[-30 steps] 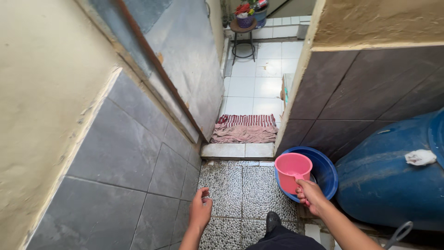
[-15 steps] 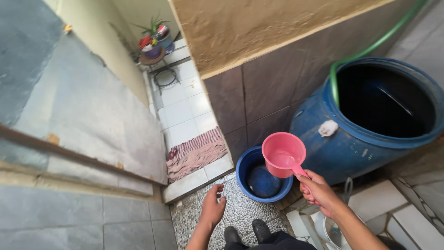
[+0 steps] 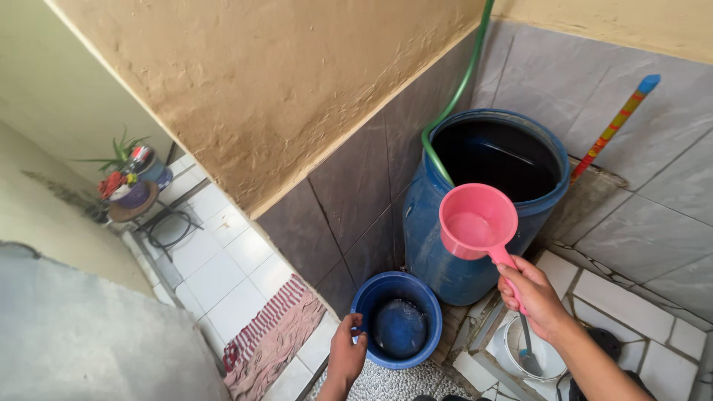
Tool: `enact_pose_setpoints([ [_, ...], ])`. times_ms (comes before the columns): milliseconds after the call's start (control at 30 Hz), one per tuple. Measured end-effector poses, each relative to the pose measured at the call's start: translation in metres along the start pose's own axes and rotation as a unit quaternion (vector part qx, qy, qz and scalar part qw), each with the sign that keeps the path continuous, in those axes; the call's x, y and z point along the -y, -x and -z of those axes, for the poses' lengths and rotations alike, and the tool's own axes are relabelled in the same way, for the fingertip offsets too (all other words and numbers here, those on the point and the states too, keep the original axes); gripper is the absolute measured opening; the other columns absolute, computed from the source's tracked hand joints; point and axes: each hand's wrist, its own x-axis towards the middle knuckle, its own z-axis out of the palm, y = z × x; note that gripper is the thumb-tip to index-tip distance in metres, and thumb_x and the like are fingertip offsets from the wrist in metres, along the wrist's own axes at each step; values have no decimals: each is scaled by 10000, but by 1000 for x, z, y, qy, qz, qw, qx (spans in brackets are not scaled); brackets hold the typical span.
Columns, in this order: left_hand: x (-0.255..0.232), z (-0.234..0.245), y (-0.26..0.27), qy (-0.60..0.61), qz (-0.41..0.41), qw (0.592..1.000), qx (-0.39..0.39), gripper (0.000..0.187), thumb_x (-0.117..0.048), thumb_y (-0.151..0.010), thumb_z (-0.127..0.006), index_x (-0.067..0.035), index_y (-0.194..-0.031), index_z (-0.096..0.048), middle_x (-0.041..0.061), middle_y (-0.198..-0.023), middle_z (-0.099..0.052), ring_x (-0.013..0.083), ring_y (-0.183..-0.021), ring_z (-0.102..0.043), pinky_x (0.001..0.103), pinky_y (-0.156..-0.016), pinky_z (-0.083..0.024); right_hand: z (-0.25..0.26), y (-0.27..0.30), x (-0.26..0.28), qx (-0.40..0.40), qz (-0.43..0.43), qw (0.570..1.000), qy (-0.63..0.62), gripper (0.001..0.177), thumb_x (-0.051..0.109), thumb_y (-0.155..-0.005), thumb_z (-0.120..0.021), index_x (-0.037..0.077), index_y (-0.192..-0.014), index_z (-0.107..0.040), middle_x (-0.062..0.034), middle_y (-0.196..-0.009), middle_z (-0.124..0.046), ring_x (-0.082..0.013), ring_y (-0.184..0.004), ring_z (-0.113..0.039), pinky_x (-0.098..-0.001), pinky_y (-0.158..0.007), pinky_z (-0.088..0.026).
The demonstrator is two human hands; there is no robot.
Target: The person scoops water from a large blue barrel using a pink cup and pours it onto the lower section of a tiled wall. They then use a yellow scrub brush to scrub the wet tiles and the grout lines along the wall's base.
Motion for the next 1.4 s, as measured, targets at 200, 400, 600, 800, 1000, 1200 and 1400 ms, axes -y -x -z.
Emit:
enact_pose_setpoints([
  [200, -9, -13, -25, 24, -39, 999, 26, 387, -15, -848, -637, -77, -1230, -620, 115, -1180, -712, 237, -1002, -728, 362, -925, -558, 14, -23, 31, -92, 74, 989, 89, 153, 151, -979, -600, 40, -1083, -612, -19, -715, -542, -87, -539, -423, -261, -478, -321],
  [400, -11, -21, -42, 23, -41, 997, 62, 388, -5, -837, -649, -79, -1218, -625, 104, -1170, -720, 226, -969, -719, 352, -916, -552, 45, -77, 73, -149, 87, 977, 129, 154, 120, -973, -606, 4, -1074, -607, -21, -806, -587, -94, -587, -477, -269, -503, -394],
  [600, 17, -34, -90, 33, -28, 998, 44, 423, 18, -812, -652, -81, -1222, -640, 110, -1147, -739, 221, -954, -737, 335, -895, -582, 71, -172, 87, -129, 96, 962, 220, 259, 98, -948, -608, -15, -1178, -648, -51, -850, -650, -114, -618, -551, -283, -528, -473],
  [800, 64, -62, -158, 9, -32, 999, 34, 480, 1, -752, -678, -113, -1217, -654, 105, -1105, -769, 191, -910, -782, 328, -858, -619, 86, -268, 86, -103, 3, 927, 359, 329, 100, -931, -620, -24, -1234, -653, -84, -842, -681, -149, -630, -611, -310, -536, -522],
  [1000, 76, -72, -198, -36, 8, 997, 61, 516, -40, -739, -692, -157, -1240, -644, 86, -1107, -773, 188, -882, -808, 328, -866, -624, 124, -346, 38, -88, -65, 862, 495, 359, 136, -936, -611, -31, -1250, -656, -248, -875, -748, -321, -734, -731, -426, -637, -560],
  [1200, 72, -89, -210, -50, 3, 998, 29, 489, -47, -741, -687, -147, -1218, -647, 91, -1116, -767, 190, -899, -809, 340, -856, -625, 141, -395, -18, 14, -116, 750, 651, 416, 176, -867, -643, -35, -1224, -676, -270, -1185, -721, -351, -1127, -722, -419, -965, -569],
  [1400, 38, -112, -228, -65, -15, 996, 62, 461, -11, -745, -689, -127, -1190, -659, 105, -1095, -773, 213, -918, -803, 360, -881, -618, 126, -386, -5, 39, -138, 749, 647, 389, 113, -868, -600, -22, -1224, -679, -260, -1221, -708, -347, -1142, -716, -412, -966, -574],
])
